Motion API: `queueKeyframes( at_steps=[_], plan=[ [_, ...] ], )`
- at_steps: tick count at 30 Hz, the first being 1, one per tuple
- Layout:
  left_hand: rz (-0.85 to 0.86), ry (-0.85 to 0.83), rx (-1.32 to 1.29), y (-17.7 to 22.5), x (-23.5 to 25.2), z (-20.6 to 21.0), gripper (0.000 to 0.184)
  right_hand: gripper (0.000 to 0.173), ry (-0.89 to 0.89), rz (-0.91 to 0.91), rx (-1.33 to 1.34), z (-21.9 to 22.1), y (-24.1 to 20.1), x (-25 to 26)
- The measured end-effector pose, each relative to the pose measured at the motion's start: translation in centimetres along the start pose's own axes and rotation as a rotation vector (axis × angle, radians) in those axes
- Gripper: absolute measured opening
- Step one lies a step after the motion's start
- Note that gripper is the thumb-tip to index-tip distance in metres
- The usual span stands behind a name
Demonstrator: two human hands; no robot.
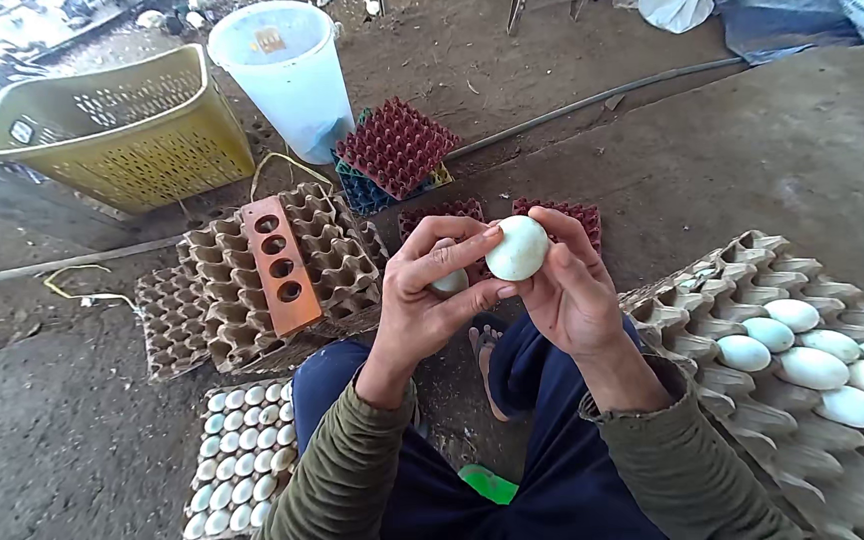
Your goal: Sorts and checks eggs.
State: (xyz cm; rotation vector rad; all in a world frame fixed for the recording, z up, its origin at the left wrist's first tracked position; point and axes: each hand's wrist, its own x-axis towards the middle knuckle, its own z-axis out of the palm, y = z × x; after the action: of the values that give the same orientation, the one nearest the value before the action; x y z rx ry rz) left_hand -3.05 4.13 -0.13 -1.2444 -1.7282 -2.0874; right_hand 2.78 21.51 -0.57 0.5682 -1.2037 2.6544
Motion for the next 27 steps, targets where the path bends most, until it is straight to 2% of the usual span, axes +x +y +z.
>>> queueKeyframes(
  at_steps=[2, 6, 10, 14, 21, 24, 27],
  plan=[
    [-0.012, -0.012, 0.001, 0.0, 0.0, 0.0, 0.033, 0.03, 0.038, -0.042, -0.062, -0.1, 0.0, 0.0],
    [-0.08, 0.007, 0.019, 0.2, -0.1, 0.1, 0.031, 0.054, 0.034, -0.162, -0.284, 0.0, -0.1, 0.1],
    [-0.202, 0.037, 0.045, 0.2, -0.1, 0.2, 0.033, 0.062, 0.006, -0.268, -0.372, 0.2, -0.1, 0.2],
    [-0.362, 0.0, -0.097, 0.2, -0.1, 0.1, 0.037, 0.069, 0.005, -0.347, -0.537, 0.4, -0.2, 0.1],
    [-0.416, -0.117, -0.285, 0.3, 0.0, 0.2, 0.044, 0.088, -0.031, -0.566, -0.735, 0.8, 0.1, -0.1],
    [-0.433, -0.149, -0.394, 0.3, -0.1, 0.2, 0.047, 0.088, -0.051, -0.619, -0.759, 0.8, 0.3, -0.1],
    [-0.439, -0.179, -0.485, 0.4, -0.2, 0.2, 0.048, 0.078, -0.03, -0.679, -0.788, 1.2, 0.3, -0.1]
  ],
)
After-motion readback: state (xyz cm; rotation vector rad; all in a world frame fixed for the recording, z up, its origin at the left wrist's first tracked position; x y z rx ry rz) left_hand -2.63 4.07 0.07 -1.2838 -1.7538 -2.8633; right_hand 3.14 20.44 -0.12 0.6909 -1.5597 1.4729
